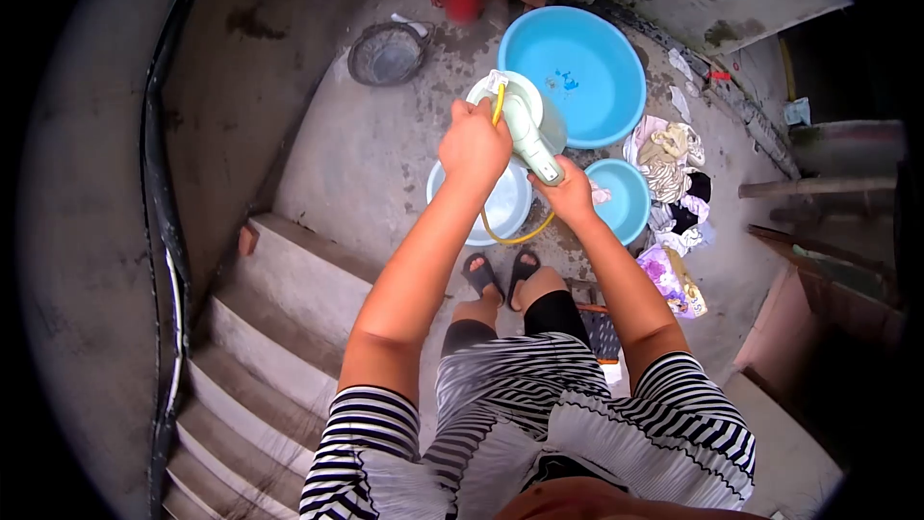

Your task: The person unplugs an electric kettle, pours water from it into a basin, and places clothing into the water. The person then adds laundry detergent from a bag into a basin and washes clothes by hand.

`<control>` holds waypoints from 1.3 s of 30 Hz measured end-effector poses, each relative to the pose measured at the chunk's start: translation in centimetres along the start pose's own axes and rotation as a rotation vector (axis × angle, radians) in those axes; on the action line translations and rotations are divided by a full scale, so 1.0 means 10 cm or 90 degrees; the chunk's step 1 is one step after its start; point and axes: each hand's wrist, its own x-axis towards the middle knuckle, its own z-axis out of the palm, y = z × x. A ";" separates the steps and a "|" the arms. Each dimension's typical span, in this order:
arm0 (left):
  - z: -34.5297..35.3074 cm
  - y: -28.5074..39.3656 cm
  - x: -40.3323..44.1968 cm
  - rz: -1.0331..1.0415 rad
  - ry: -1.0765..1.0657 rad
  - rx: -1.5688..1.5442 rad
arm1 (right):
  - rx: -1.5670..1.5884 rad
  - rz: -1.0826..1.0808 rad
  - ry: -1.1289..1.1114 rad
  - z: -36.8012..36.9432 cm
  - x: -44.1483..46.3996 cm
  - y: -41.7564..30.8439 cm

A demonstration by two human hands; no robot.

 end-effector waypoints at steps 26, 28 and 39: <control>1.28 2.67 2.33 0.207 -0.002 0.188 | 0.148 0.157 0.158 -1.41 2.52 1.07; 1.39 2.82 2.34 0.235 0.017 0.205 | 0.181 0.149 0.186 -1.50 2.74 1.13; 1.91 2.86 2.51 0.341 0.001 0.279 | 0.413 0.056 0.169 -1.65 3.67 1.23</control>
